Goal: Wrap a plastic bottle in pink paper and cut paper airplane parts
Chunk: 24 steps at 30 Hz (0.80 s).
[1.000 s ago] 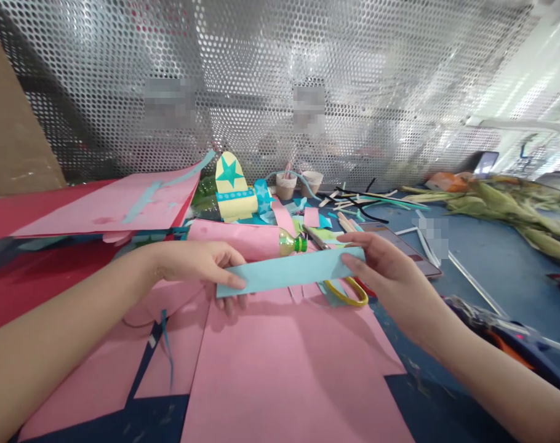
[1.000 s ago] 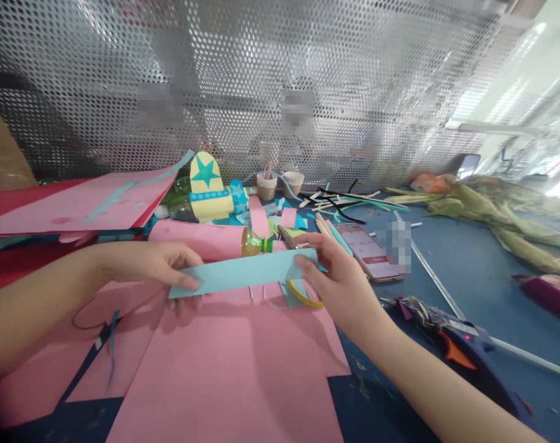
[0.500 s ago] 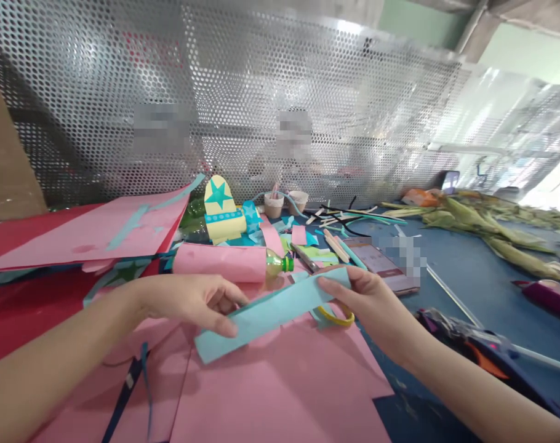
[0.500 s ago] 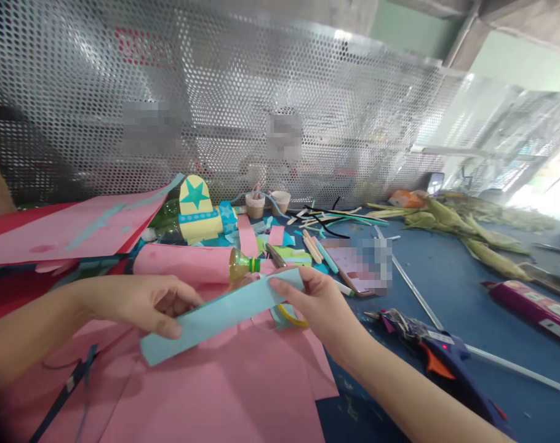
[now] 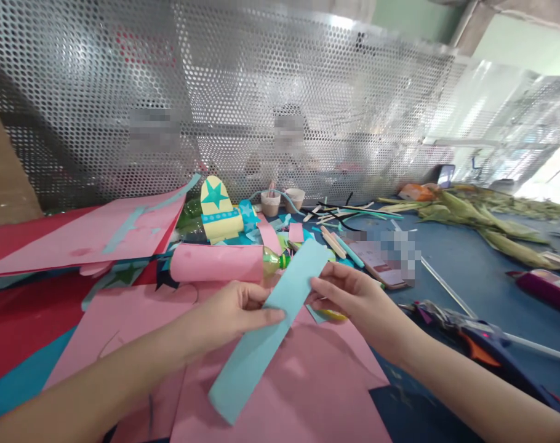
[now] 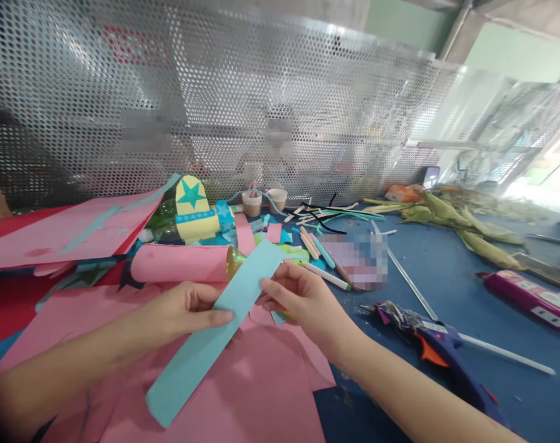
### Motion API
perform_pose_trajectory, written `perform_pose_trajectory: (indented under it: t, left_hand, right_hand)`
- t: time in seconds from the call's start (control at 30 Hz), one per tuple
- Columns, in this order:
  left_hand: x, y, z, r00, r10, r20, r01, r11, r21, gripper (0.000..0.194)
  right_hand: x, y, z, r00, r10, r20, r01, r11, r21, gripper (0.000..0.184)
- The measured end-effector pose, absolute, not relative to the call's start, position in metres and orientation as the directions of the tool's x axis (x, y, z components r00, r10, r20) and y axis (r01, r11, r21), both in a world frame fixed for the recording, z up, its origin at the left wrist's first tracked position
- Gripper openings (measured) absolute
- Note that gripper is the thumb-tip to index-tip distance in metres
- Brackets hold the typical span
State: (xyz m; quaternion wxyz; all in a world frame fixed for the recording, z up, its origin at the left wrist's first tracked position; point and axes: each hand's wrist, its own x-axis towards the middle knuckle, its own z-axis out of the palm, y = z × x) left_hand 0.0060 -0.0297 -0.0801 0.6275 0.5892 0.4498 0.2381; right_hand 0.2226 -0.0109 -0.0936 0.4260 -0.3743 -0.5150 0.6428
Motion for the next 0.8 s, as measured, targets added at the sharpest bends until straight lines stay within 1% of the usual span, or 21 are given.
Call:
perform_pose_trajectory:
  t: [0.1, 0.2, 0.33, 0.47, 0.57, 0.7, 0.73, 0.8]
  left_hand:
    - [0.0084, -0.0313, -0.0805, 0.496, 0.814, -0.303, 0.198, 0.233, 0.952, 0.034]
    - [0.0105, -0.0355, -0.0783, 0.536, 0.771, -0.343, 0.121, 0.332, 0.935, 0.039]
    - [0.014, -0.0393, -0.0775, 0.512, 0.776, -0.368, 0.06, 0.395, 0.917, 0.045]
    - [0.0142, -0.0386, -0.0817, 0.531, 0.753, -0.388, -0.007, 0.461, 0.887, 0.054]
    - [0.0123, -0.0385, -0.0832, 0.517, 0.772, -0.371, 0.038, 0.412, 0.91, 0.047]
    - [0.0107, -0.0397, -0.0827, 0.533, 0.787, -0.311, 0.085, 0.315, 0.945, 0.034]
    - [0.0105, -0.0397, -0.083, 0.535, 0.788, -0.304, 0.099, 0.299, 0.949, 0.032]
    - [0.0101, -0.0392, -0.0839, 0.515, 0.8, -0.309, 0.132, 0.283, 0.95, 0.032]
  right_hand:
    - [0.2208, -0.01, -0.0952, -0.364, 0.931, -0.034, -0.146, -0.093, -0.985, 0.039]
    - [0.2202, -0.0097, -0.0974, -0.355, 0.935, -0.02, -0.146, -0.076, -0.986, 0.042]
    - [0.2205, -0.0098, -0.0975, -0.339, 0.941, -0.006, -0.143, -0.058, -0.988, 0.043]
    - [0.2201, -0.0104, -0.0935, -0.319, 0.948, 0.01, -0.155, -0.042, -0.987, 0.04]
    - [0.2196, -0.0106, -0.0916, -0.312, 0.95, 0.015, -0.161, -0.037, -0.986, 0.037]
    - [0.2202, -0.0098, -0.0937, -0.315, 0.949, 0.002, -0.162, -0.051, -0.985, 0.038]
    - [0.2209, -0.0096, -0.0946, -0.316, 0.949, -0.008, -0.179, -0.068, -0.981, 0.039]
    - [0.2229, -0.0097, -0.0958, -0.343, 0.939, -0.034, -0.238, -0.123, -0.963, 0.049]
